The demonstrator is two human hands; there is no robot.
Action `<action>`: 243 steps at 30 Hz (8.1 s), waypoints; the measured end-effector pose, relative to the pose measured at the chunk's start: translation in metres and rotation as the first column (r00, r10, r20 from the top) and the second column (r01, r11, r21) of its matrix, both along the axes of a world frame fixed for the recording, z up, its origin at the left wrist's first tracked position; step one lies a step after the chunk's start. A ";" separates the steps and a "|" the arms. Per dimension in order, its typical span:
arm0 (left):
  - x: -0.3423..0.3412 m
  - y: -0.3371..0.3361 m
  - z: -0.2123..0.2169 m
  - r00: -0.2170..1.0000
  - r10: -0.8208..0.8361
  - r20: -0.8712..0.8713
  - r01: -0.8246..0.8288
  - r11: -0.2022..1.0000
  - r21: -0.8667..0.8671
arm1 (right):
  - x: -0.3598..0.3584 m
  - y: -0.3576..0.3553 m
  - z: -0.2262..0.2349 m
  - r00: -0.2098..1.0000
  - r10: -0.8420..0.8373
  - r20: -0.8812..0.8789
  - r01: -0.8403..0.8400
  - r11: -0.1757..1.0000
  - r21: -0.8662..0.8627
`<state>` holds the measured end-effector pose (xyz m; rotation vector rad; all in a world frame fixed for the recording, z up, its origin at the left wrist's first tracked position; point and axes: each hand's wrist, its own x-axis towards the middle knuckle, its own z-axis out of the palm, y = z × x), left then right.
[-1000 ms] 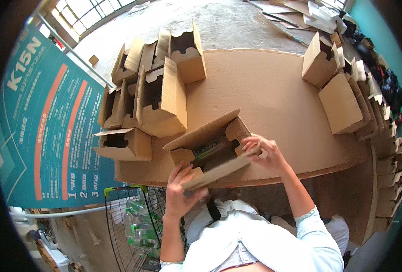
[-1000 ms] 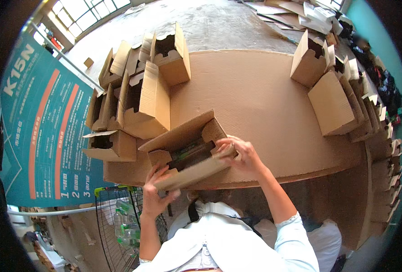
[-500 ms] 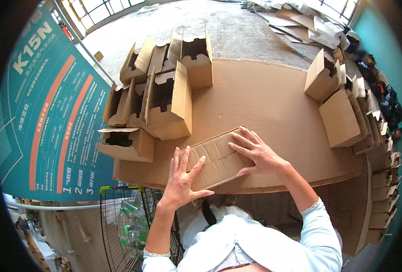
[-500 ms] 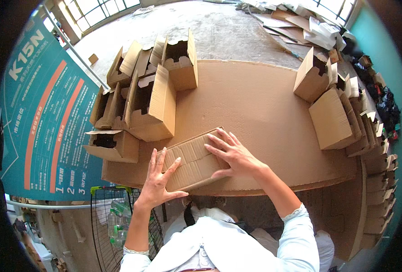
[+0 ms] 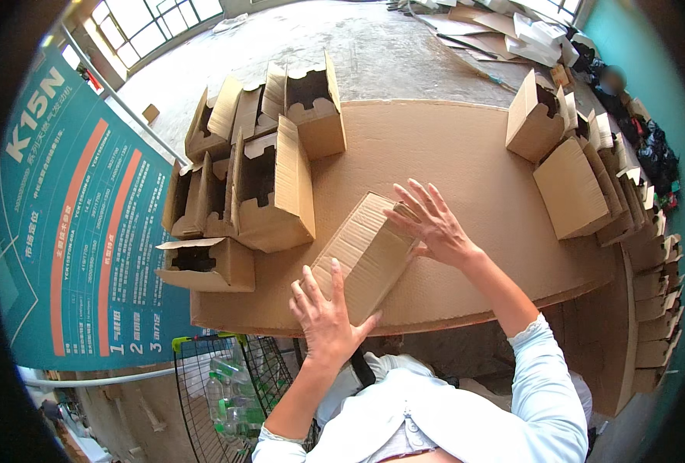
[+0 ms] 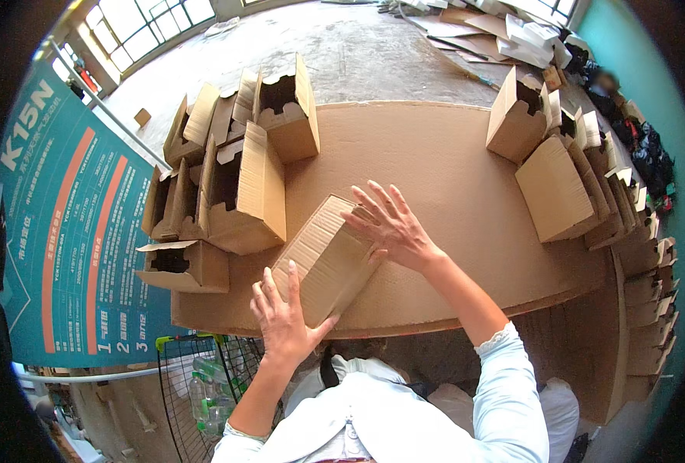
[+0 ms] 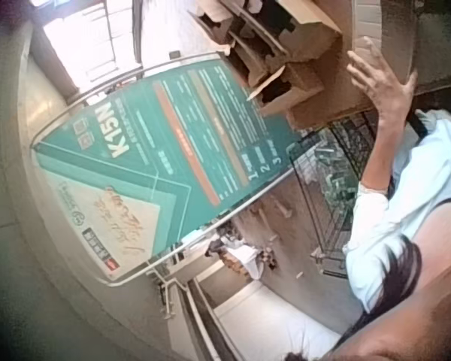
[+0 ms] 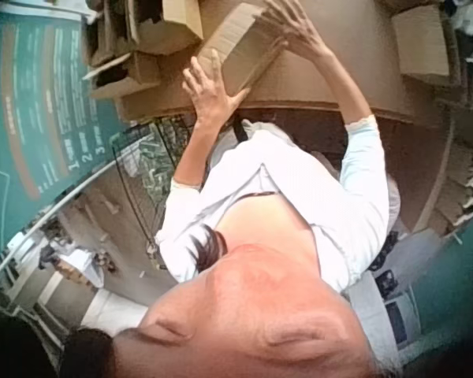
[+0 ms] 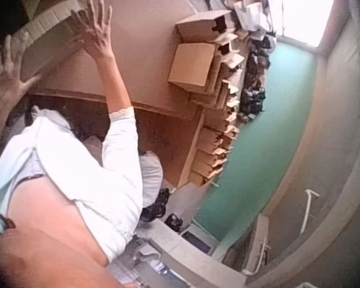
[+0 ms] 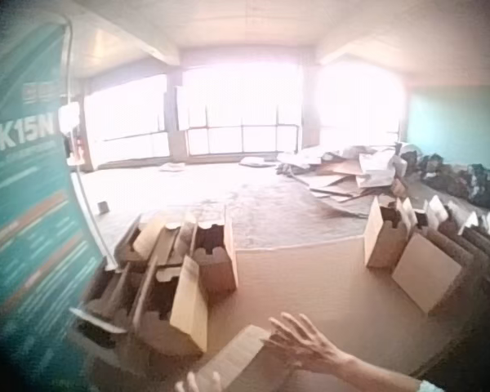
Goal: The person places green-capped bottles into cardboard boxes and closes the box flaps.
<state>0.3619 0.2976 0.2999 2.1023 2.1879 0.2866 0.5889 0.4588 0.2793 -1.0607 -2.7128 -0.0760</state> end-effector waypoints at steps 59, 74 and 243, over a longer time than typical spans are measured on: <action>0.037 0.156 -0.036 0.759 -0.408 0.506 0.351 0.913 0.210 | 0.226 -0.040 0.056 0.745 -0.594 -0.305 0.340 0.730 -0.593; -0.238 -0.164 -0.069 0.693 0.434 0.576 -0.620 0.766 0.170 | -0.045 -0.128 0.056 0.934 0.272 -0.232 -0.357 0.747 -0.561; -0.149 -0.014 0.025 0.926 -0.267 0.267 0.261 0.964 0.059 | -0.102 -0.067 0.043 0.977 0.063 -0.202 -0.075 0.996 -0.050</action>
